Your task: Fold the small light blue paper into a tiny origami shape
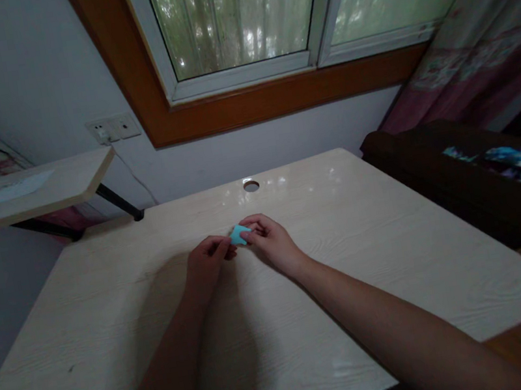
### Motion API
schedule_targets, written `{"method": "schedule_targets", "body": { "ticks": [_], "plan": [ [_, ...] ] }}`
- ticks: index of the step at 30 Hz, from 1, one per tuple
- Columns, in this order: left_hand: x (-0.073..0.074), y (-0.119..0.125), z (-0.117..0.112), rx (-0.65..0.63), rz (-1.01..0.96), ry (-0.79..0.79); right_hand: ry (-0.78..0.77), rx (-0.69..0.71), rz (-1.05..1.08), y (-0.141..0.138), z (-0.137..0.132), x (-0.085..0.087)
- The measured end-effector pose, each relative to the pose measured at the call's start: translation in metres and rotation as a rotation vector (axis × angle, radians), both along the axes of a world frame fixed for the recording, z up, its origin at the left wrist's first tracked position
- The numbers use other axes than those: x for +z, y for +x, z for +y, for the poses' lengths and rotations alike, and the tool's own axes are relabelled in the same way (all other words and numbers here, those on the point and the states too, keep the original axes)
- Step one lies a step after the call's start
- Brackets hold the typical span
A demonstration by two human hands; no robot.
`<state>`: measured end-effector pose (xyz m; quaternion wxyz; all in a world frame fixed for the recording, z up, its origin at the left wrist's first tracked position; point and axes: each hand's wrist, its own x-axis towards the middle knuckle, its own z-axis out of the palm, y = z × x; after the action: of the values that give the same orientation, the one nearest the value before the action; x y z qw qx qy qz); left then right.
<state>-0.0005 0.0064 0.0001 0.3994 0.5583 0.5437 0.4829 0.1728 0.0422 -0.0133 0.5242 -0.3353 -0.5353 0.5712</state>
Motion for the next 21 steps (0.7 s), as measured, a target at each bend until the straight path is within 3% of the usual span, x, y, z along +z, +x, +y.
{"method": "schedule_targets", "body": {
  "ticks": [12,21],
  "plan": [
    [0.0026,0.0004,-0.0009,0.002,0.018,-0.006,0.035,-0.09,-0.004,0.0034,-0.0006,0.0027],
    [-0.0017,-0.0015,0.0006,0.004,0.022,0.016,0.038,-0.073,0.029,0.0027,0.001,0.0007]
  ]
}}
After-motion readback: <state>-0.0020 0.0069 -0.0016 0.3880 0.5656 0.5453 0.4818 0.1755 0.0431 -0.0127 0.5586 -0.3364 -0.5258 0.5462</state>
